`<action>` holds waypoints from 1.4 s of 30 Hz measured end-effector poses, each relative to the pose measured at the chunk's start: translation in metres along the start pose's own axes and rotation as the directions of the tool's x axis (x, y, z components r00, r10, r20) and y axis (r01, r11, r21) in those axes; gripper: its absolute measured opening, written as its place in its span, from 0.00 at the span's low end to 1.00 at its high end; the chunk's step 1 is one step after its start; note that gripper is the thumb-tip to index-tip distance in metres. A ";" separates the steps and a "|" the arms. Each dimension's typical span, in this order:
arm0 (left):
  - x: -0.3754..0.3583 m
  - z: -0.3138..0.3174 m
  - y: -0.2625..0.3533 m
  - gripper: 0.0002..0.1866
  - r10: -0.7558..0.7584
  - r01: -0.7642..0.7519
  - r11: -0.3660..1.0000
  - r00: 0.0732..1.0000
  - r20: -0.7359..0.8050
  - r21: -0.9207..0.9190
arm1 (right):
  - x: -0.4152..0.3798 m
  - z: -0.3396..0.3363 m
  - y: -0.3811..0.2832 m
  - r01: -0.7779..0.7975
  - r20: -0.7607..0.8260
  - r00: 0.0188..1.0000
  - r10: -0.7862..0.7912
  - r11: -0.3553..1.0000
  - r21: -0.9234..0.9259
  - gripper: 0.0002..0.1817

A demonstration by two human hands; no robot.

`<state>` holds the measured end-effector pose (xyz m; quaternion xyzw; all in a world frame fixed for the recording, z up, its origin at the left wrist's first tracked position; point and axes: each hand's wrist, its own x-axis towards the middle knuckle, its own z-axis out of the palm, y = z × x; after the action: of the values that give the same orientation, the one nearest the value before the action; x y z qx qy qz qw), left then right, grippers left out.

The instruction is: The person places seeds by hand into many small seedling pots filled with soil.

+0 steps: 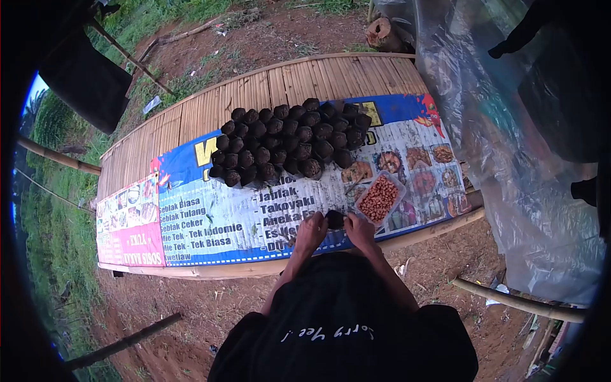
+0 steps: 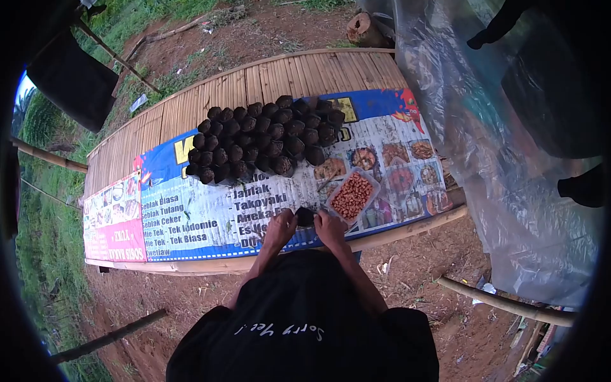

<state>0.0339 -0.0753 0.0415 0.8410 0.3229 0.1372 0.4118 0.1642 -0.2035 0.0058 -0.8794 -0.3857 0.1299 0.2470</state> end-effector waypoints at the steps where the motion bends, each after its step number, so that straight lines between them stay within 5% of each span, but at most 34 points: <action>1: -0.002 0.003 -0.008 0.09 -0.055 0.054 0.999 0.998 0.038 0.005 | -0.001 0.007 0.008 0.001 -0.004 1.000 -0.001 1.000 -0.001 0.15; 4: -0.009 0.012 -0.039 0.09 -0.153 0.148 0.978 0.988 -0.028 -0.144 | -0.003 0.017 0.026 -0.007 -0.023 1.000 0.013 0.964 0.268 0.13; 6: -0.014 0.012 -0.051 0.19 -0.112 0.114 0.987 0.993 0.025 -0.115 | -0.010 0.016 0.030 -0.173 0.108 0.985 0.137 0.848 0.502 0.11; 7: -0.016 0.010 -0.049 0.22 0.017 -0.015 0.998 0.999 0.028 -0.054 | -0.011 0.018 0.029 -0.171 0.108 0.985 0.134 0.848 0.501 0.11; 9: -0.014 0.013 -0.053 0.31 0.172 -0.173 0.985 0.980 0.102 0.008 | -0.014 0.024 0.025 0.203 -0.163 0.974 -0.154 0.915 0.350 0.19; 10: -0.013 0.015 -0.050 0.31 0.171 -0.173 0.985 0.980 0.103 0.008 | -0.013 0.034 0.030 0.202 -0.162 0.975 -0.153 0.915 0.350 0.19; 12: -0.010 0.020 -0.044 0.28 0.108 -0.101 0.991 0.991 0.078 -0.086 | -0.008 0.043 0.028 0.035 0.103 0.992 -0.068 0.955 0.293 0.30; 19: -0.008 0.019 -0.045 0.24 -0.041 0.057 0.992 0.990 0.137 -0.115 | -0.012 0.042 0.016 0.151 0.024 0.985 -0.168 0.929 0.337 0.38; 21: -0.008 0.019 -0.047 0.25 -0.014 0.032 0.988 0.993 0.119 -0.151 | -0.011 0.042 0.015 0.144 -0.116 0.988 -0.102 0.878 0.456 0.39; 25: -0.011 0.021 -0.050 0.27 -0.003 0.020 0.987 0.994 0.109 -0.157 | -0.009 0.041 0.021 0.167 0.040 0.979 -0.202 0.892 0.419 0.40; 27: -0.015 0.021 -0.047 0.32 -0.108 0.112 0.987 0.993 0.036 -0.116 | -0.007 0.042 0.021 0.071 -0.043 0.997 -0.058 0.855 0.513 0.40; 31: -0.033 0.026 -0.052 0.41 -0.154 0.160 0.977 0.987 0.052 -0.143 | -0.014 0.043 0.025 0.044 0.053 0.995 -0.084 0.852 0.521 0.41; 33: -0.035 0.032 -0.063 0.48 -0.067 0.056 0.998 0.880 0.471 0.037 | -0.017 0.043 0.020 0.063 0.042 0.993 -0.106 0.818 0.572 0.41; 36: -0.043 0.030 -0.057 0.50 -0.150 0.250 0.944 0.906 0.396 -0.214 | -0.022 0.037 0.010 -0.075 0.126 0.992 -0.013 0.738 0.671 0.42; 39: -0.034 0.028 -0.062 0.51 -0.045 0.108 0.989 0.866 0.498 -0.100 | -0.019 0.040 0.016 0.153 0.056 0.974 -0.221 0.815 0.559 0.42; 42: -0.035 0.035 -0.059 0.49 -0.083 0.160 0.969 0.929 0.361 -0.188 | -0.018 0.046 0.020 0.063 0.059 0.988 -0.141 0.728 0.683 0.42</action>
<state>-0.0009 -0.0929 -0.0257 0.7809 0.2793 -0.0068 0.5587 0.1455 -0.2128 -0.0428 -0.6977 -0.3721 0.2946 0.5366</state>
